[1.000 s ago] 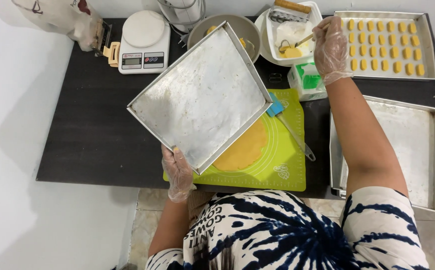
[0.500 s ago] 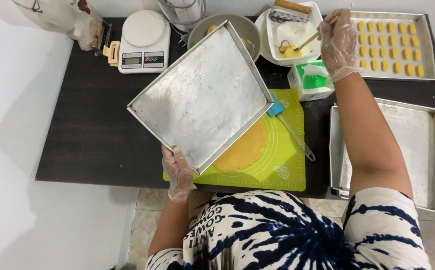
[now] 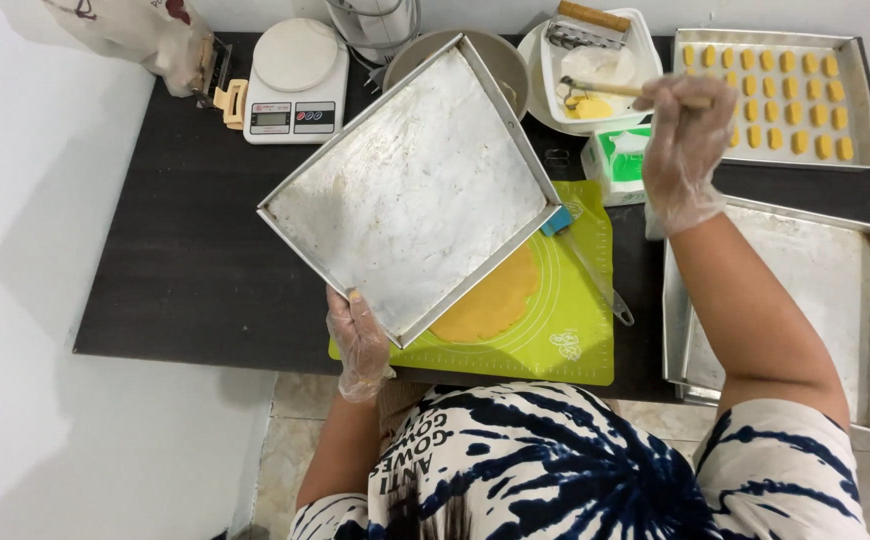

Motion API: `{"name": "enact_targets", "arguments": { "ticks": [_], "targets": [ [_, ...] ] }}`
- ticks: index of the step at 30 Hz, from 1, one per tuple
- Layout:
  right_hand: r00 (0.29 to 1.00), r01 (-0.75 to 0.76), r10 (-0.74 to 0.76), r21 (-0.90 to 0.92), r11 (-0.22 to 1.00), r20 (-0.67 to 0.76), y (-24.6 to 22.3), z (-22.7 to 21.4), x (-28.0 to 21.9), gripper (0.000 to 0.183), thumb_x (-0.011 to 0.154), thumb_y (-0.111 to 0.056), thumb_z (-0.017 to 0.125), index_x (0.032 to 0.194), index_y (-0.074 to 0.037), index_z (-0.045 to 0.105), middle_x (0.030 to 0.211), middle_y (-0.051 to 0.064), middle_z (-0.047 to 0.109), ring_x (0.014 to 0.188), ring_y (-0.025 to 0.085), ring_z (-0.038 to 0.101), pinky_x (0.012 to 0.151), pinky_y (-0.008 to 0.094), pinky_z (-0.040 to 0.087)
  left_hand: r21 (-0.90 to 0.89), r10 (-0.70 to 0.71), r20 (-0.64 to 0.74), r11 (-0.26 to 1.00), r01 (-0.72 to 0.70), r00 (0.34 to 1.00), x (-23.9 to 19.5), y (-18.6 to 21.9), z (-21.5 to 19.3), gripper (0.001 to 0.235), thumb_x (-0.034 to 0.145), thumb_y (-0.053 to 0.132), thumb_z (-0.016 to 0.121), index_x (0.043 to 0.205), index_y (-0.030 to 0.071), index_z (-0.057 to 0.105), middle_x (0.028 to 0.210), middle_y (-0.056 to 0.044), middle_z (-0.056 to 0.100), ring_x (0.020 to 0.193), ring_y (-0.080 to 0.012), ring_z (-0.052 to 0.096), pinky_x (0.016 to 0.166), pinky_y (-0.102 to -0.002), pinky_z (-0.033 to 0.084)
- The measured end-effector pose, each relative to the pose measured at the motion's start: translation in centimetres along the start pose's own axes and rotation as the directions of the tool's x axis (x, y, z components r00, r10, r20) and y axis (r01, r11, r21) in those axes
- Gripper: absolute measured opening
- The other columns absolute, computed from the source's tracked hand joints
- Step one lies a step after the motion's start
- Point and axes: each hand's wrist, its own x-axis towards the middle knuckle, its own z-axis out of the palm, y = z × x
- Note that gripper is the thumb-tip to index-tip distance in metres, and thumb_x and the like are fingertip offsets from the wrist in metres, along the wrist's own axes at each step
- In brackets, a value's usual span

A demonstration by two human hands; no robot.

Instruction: The person brushes a baking tray with a liquid using a pastry brush, then uses a multi-slot metal cutter to cut small dough pieces from a rolled sheet and places them onto the tray.

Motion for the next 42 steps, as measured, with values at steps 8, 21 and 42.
{"name": "enact_targets", "arguments": {
  "ticks": [8,21,42],
  "targets": [
    [0.903,0.081,-0.227,0.372,0.925,0.365,-7.5,0.7,-8.7,0.009,0.096,-0.011,0.063,0.102,-0.004,0.064,0.106,0.023,0.074,0.089,0.037,0.076,0.068,0.045,0.063,-0.047,0.029,0.0,0.998,-0.029,1.0,-0.1,-2.3,0.4,0.044,0.104,0.023,0.035,0.138,-0.001,0.049,0.099,-0.026,0.068,0.09,-0.0204,0.065,0.076,-0.041,0.056],
    [0.952,0.076,-0.137,0.225,0.971,0.273,-8.3,0.9,-7.2,0.01,0.1,0.001,0.058,0.106,0.004,0.064,0.085,0.019,0.075,0.055,0.028,0.063,0.044,0.037,0.053,-0.053,0.068,0.021,0.996,-0.067,0.997,-0.2,1.1,0.3,0.041,0.103,0.019,0.035,0.135,-0.001,0.05,0.099,-0.025,0.069,0.086,-0.0234,0.067,0.079,-0.043,0.056],
    [0.906,0.363,-0.347,-0.022,0.932,0.241,-7.1,1.2,-7.4,0.097,0.086,0.022,0.057,0.163,-0.01,0.009,0.088,0.016,0.07,0.067,0.036,0.069,0.049,0.046,0.061,-0.09,0.059,0.024,0.994,-0.056,0.998,-0.2,0.3,0.6,0.046,0.104,0.021,0.034,0.143,0.001,0.047,0.112,-0.023,0.068,0.099,-0.0264,0.069,0.084,-0.043,0.056]
  ]
}}
